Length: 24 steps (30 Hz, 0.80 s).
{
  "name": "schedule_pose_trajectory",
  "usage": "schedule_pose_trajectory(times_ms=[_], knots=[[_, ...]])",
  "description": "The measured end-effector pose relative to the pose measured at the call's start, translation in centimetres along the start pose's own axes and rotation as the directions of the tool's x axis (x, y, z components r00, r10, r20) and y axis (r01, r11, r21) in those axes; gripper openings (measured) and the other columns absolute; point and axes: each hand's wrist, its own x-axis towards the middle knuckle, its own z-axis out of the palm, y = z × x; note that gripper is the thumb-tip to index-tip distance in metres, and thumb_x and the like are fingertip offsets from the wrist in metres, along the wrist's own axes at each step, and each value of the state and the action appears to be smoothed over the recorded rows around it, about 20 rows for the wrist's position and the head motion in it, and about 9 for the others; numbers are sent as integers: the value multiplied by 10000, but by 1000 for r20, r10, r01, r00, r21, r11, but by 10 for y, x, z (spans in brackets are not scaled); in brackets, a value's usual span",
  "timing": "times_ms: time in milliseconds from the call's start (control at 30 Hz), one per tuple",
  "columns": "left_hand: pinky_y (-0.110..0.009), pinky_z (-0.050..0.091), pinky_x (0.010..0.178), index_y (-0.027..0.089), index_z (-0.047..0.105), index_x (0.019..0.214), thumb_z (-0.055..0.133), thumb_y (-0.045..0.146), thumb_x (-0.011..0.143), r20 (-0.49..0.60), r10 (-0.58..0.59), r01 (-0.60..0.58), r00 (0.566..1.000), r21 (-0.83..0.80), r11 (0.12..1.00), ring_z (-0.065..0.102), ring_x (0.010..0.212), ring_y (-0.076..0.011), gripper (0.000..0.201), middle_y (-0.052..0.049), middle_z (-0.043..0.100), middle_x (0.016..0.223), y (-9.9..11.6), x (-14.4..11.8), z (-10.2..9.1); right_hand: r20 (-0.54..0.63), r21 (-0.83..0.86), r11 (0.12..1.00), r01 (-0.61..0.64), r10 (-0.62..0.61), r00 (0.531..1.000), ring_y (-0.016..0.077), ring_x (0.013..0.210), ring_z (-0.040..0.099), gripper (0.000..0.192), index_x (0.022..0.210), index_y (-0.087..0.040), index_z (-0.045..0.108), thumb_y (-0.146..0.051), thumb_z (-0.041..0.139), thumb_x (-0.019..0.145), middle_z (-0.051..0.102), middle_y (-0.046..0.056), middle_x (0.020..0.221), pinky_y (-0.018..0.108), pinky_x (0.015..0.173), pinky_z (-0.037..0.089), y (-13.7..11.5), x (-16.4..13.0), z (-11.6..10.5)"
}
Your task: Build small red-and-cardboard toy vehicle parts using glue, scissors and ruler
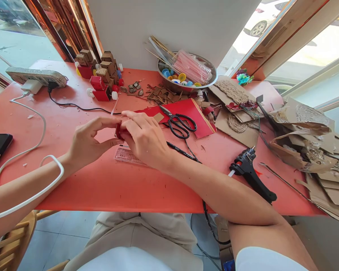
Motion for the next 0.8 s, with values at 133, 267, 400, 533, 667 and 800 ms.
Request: schedule_pose_trajectory(times_ms=[133, 267, 400, 533, 667, 800], knots=[[-411, 625, 1032, 225, 744, 1140, 804, 295, 808, 67, -115, 123, 991, -127, 984, 797, 1103, -267, 344, -82, 835, 1176, -12, 9, 1, 54, 120, 988, -99, 93, 994, 300, 1198, 718, 350, 1286, -232, 677, -261, 713, 939, 785, 116, 1280, 478, 1031, 560, 14, 6, -9], [-434, 626, 1007, 213, 744, 1087, 787, 300, 763, 96, -169, 178, 981, -96, 979, 799, 1082, -293, 339, -87, 842, 1131, -20, 12, 1, 116, 176, 967, -184, 165, 979, 257, 1019, 759, 238, 1158, -182, 702, -243, 716, 928, 817, 95, 1103, 405, 944, 577, 24, 7, -10], [-439, 606, 1043, 219, 742, 1069, 778, 310, 751, 109, -173, 182, 979, -73, 981, 790, 1105, -297, 332, -78, 842, 1136, -21, 12, 2, 120, 172, 966, -191, 172, 978, 246, 958, 753, 213, 1121, -188, 716, -240, 742, 915, 817, 74, 1045, 368, 870, 566, 25, 7, -7], [-425, 597, 1055, 239, 747, 1076, 792, 317, 741, 130, -174, 179, 976, -29, 983, 785, 1124, -293, 346, -65, 841, 1159, -19, 13, -1, 145, 147, 969, -199, 178, 973, 223, 884, 737, 188, 1090, -189, 735, -212, 765, 906, 809, 51, 967, 330, 820, 536, 20, 6, -5], [-418, 592, 1063, 253, 737, 1190, 825, 317, 710, 128, -186, 190, 974, -16, 982, 775, 1169, -300, 492, -56, 841, 1183, -17, 13, -4, 149, 109, 973, -203, 186, 971, 216, 876, 724, 165, 1068, -192, 740, -180, 758, 905, 797, 42, 929, 317, 821, 511, 18, 6, -4], [-390, 607, 1026, 269, 792, 1110, 751, 296, 768, 110, -190, 189, 976, 16, 982, 788, 1117, -288, 346, -28, 851, 1137, -18, 14, -5, 148, 104, 975, -194, 178, 973, 207, 861, 717, 156, 1067, -199, 738, -185, 750, 913, 796, 38, 942, 308, 811, 500, 18, 6, -3]])
